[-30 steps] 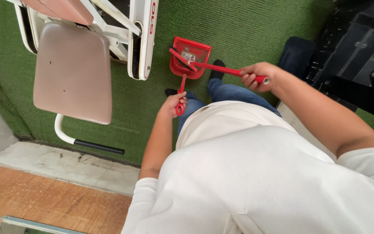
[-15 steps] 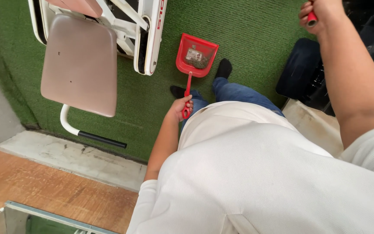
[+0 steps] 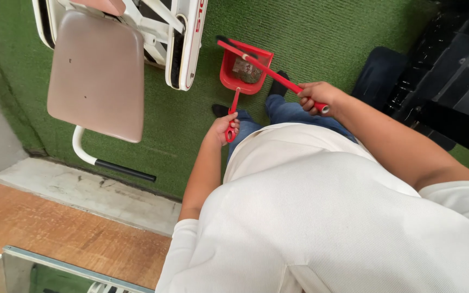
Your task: Sweeping debris off a gym floor into a red dustpan using a red handheld broom.
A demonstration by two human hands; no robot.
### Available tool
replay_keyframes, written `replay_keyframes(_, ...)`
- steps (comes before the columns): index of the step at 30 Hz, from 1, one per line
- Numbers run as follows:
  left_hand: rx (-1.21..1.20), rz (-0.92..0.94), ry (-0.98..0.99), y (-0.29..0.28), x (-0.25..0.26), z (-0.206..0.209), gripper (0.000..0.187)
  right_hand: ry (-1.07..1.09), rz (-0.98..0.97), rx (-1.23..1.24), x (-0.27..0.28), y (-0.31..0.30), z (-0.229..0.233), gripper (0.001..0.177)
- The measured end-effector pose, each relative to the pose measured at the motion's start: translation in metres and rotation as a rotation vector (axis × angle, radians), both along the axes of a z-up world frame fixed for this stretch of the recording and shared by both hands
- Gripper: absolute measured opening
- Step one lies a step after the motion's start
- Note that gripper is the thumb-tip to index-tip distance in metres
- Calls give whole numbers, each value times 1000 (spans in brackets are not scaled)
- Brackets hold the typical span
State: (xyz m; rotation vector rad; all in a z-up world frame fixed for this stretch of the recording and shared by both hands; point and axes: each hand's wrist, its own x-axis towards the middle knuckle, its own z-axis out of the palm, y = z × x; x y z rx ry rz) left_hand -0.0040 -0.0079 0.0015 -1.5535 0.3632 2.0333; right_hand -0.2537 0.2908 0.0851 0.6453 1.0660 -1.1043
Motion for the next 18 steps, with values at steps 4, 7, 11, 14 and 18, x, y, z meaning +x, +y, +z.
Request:
replay_keyframes(4,7,-24,22,-4,-11,-3,27,69,17,-15,-29,17,33,70)
replay_keyframes(7,26,-32,47,-1,-17,1,27,95,-93,-27,-43,39,38,68)
replay_keyframes(11,81,-48,105,6,-37,8,26,21,-484,-13,-63,60,41,38)
replay_keyframes(14,118,-47,142,4,-53,12,24,-113,-799,-103,-73,87,-2,13)
replay_keyframes(18,140,-34,191,3,-94,41,20,-69,-1000,-44,-82,112,-45,16)
